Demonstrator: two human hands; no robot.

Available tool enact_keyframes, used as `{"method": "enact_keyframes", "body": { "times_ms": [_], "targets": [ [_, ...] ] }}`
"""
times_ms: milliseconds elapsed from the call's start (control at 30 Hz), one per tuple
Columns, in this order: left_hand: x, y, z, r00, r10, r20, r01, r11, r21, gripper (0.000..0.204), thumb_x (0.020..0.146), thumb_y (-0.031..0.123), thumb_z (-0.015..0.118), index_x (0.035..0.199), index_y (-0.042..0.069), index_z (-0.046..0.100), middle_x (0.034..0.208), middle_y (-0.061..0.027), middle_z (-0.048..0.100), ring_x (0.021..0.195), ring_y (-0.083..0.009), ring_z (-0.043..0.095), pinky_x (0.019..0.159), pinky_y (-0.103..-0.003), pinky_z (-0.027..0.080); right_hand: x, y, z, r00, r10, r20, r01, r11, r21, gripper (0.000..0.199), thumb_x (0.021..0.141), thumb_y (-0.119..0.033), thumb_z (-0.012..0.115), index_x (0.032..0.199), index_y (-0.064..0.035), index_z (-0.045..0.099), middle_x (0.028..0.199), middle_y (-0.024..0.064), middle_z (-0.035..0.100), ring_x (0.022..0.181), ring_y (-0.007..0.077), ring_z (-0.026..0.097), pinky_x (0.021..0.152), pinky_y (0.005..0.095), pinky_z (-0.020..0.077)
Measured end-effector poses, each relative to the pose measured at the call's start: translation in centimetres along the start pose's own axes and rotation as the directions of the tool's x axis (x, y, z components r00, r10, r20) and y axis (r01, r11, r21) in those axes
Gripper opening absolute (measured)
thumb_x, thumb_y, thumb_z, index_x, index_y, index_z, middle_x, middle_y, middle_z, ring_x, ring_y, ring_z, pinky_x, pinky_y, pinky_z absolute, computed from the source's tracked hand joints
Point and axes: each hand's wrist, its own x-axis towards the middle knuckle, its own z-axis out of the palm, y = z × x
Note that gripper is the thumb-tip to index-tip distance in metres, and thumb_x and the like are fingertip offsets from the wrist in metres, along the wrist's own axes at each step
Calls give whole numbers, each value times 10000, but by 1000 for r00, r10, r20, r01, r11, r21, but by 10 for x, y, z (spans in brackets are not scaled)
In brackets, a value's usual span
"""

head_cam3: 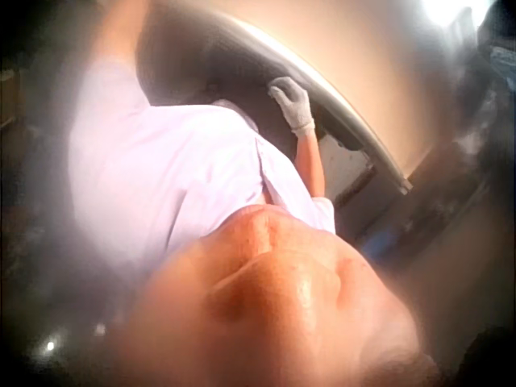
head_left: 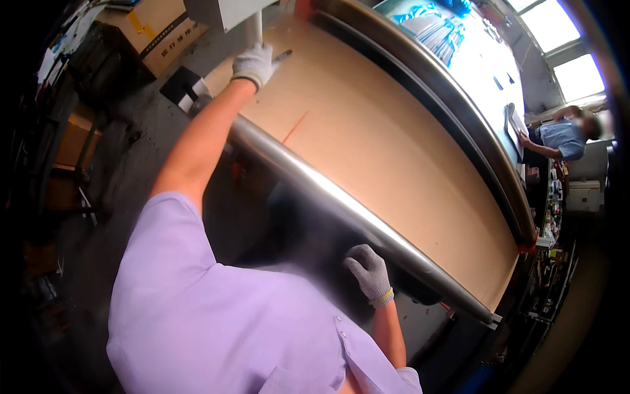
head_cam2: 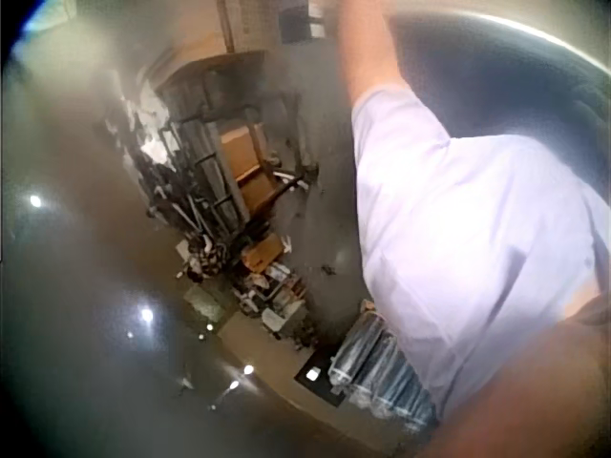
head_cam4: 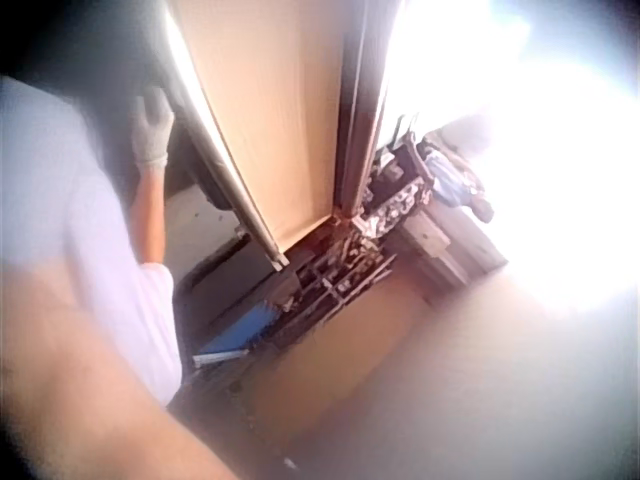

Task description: The person wraps a stack of flat rectangular items in blue plastic film on a table, then moves to a large roll of blue film, unrolls and cuts a sheet, and wraps a cylindrical roll in clear plastic film. The wrapped roll is placed on a pallet with other wrapped rolls.

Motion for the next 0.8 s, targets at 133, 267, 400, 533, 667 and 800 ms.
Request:
{"method": "enact_keyframes", "body": {
  "times_ms": [133, 267, 400, 533, 667, 800],
  "targets": [
    [-117, -14, -66, 946, 145, -291, -317, 605, -731, 135, 920, 142, 605, 899, 15, 563, 787, -129, 593, 727, -233, 600, 651, -345, 483, -38, 120, 9, 924, 356, -141, -377, 910, -174, 194, 793, -117, 675, 917, 6, 591, 771, 98, 575, 736, 158, 545, 676, 304, 463],
    [-276, -27, -16, 971, 181, -153, -237, 713, -660, 178, 852, 161, 657, 753, 14, 632, 701, -226, 558, 657, -400, 590, 558, -404, 461, -81, 307, 11, 944, 111, -311, -221, 912, -345, 403, 781, -88, 664, 1162, 16, 585, 1030, 137, 598, 950, 223, 564, 867, 348, 464],
    [-335, -43, 89, 924, -214, 317, 346, 820, -456, 358, 889, 387, 602, 895, 42, 700, 818, -243, 643, 802, -431, 630, 665, -487, 504, -89, 336, -10, 943, 68, -327, -187, 919, -347, 486, 877, -210, 569, 1317, -20, 492, 1248, 147, 534, 1143, 242, 506, 1005, 347, 385],
    [-299, -22, 167, 855, -255, 452, 400, 878, -261, 360, 894, 364, 575, 1037, 53, 687, 985, -240, 670, 941, -397, 636, 817, -472, 499, -92, 350, -37, 872, 150, -467, -292, 924, -248, 496, 914, -262, 532, 1348, -30, 468, 1299, 147, 513, 1186, 244, 490, 1035, 346, 365],
    [-265, 4, 209, 919, -150, 365, 255, 931, -260, 395, 902, 387, 552, 1066, 46, 667, 1019, -241, 656, 967, -392, 626, 835, -464, 491, -93, 392, -92, 637, 279, -719, -511, 850, -124, 496, 919, -275, 524, 1346, -29, 471, 1301, 147, 514, 1181, 244, 495, 1031, 348, 369],
    [-226, 40, 258, 933, -71, 352, 153, 966, -209, 430, 910, 409, 528, 1094, 38, 646, 1053, -242, 642, 993, -387, 616, 853, -457, 483, -131, 449, -196, 241, 346, -907, -674, 732, 100, 497, 925, -289, 516, 1345, -27, 474, 1303, 147, 515, 1177, 243, 499, 1028, 350, 374]
  ]
}}
